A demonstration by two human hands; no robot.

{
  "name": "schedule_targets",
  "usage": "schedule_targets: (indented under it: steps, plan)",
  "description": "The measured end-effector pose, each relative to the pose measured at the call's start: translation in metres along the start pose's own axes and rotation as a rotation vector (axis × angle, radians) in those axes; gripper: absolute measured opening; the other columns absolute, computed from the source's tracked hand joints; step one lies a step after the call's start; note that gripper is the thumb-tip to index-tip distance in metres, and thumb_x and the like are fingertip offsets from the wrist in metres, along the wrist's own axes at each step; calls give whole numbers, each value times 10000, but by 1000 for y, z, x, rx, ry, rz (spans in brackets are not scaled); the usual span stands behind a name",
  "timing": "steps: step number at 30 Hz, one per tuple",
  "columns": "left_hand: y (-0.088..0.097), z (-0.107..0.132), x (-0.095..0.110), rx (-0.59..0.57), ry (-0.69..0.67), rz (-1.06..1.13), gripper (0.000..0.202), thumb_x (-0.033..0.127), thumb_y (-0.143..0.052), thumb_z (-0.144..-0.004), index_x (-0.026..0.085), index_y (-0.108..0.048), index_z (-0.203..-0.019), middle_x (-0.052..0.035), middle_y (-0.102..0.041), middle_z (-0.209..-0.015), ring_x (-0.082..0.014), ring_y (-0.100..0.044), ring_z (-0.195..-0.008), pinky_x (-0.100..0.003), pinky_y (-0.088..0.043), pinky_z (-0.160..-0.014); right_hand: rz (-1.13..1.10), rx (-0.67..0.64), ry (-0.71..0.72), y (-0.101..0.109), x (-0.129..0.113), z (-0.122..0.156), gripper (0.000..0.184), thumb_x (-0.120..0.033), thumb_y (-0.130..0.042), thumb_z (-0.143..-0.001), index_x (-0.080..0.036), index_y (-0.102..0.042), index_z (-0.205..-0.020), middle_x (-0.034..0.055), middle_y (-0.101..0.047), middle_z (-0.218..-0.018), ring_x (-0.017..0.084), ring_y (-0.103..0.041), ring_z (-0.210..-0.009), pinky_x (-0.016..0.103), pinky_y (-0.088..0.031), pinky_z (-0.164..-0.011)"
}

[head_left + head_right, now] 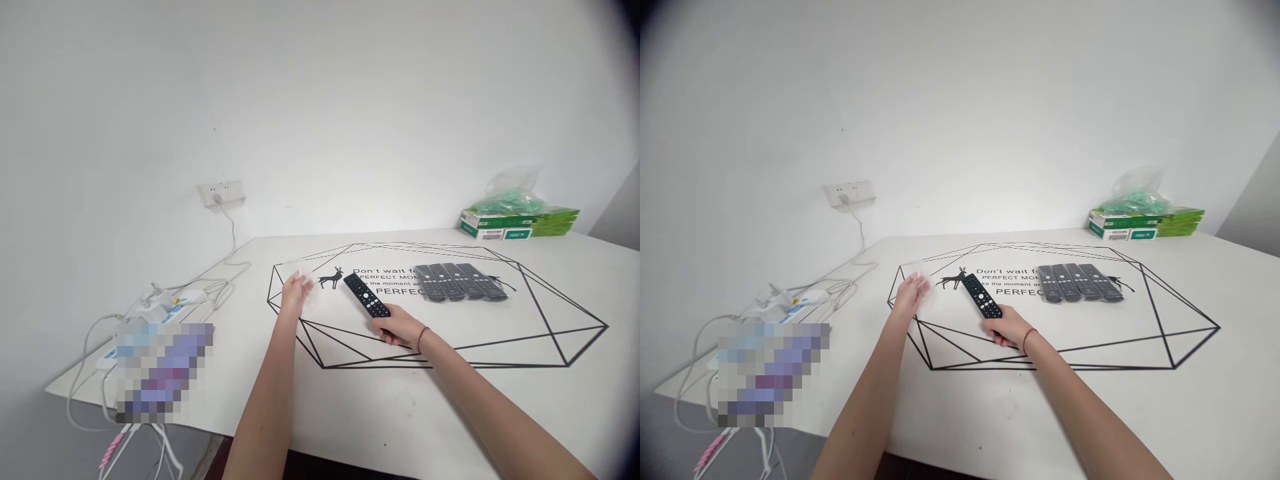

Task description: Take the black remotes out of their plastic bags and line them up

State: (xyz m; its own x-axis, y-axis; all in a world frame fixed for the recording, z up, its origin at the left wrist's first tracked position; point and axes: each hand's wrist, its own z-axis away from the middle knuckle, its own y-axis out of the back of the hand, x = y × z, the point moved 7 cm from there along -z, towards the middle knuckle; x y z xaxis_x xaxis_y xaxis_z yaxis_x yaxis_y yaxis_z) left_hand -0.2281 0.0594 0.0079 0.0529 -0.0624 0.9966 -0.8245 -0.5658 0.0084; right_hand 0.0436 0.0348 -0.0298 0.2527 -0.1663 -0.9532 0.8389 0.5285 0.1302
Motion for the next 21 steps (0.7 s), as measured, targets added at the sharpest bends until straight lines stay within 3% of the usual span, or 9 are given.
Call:
schedule_targets:
  steps: [3, 6, 8, 10, 14, 21]
  plan:
    - [4, 0, -12, -29, 9, -241, 446, 223, -549, -780, 152, -473, -1215, -126, -606, -1037, -223, -599, -974, -366, -471, -844, -30, -2, 9, 2, 3, -3, 163, -176, -573, -587, -182, -455, -700, -34, -517, -533, 59, -424, -383, 167, -266, -311]
    - [1, 9, -5, -7, -97, -558, 421, 241, -518, -776, 168, -516, -1191, -172, -525, -1194, -320, -423, -1196, -472, -364, -935, -31, -1, 8, 1, 4, -4, 168, -180, -575, -585, -183, -455, -702, -33, -521, -539, 61, -429, -387, 164, -267, -308]
    - [-9, 17, 2, -58, -188, -907, 350, 266, -434, -816, 182, -571, -1126, -182, -502, -1216, -356, -387, -1203, -524, -339, -915, -29, 3, 3, 1, 4, -4, 167, -185, -578, -587, -185, -456, -701, -32, -524, -544, 63, -436, -392, 163, -271, -309]
    - [-22, 25, 3, -141, -232, -1129, 321, 287, -378, -838, 191, -628, -1015, -174, -547, -1135, -358, -442, -1131, -533, -352, -871, -27, 3, 0, 1, 3, -3, 166, -188, -581, -589, -185, -460, -701, -32, -524, -545, 66, -444, -397, 162, -277, -312]
    - [-42, 40, -4, -216, -239, -1194, 322, 310, -388, -835, 151, -653, -926, -181, -567, -1098, -346, -480, -1065, -519, -351, -859, -20, -6, 2, 0, 3, -3, 159, -188, -576, -592, -180, -470, -710, -24, -535, -553, 65, -446, -396, 164, -288, -318]
    - [-59, 48, -14, -149, -310, -1422, 445, 327, -325, -879, 106, -516, -1214, -180, -521, -1231, -298, -459, -1105, -449, -352, -890, -2, 0, -22, -1, 3, -2, 164, -175, -558, -588, -178, -459, -718, -32, -528, -542, 65, -439, -399, 164, -288, -323]
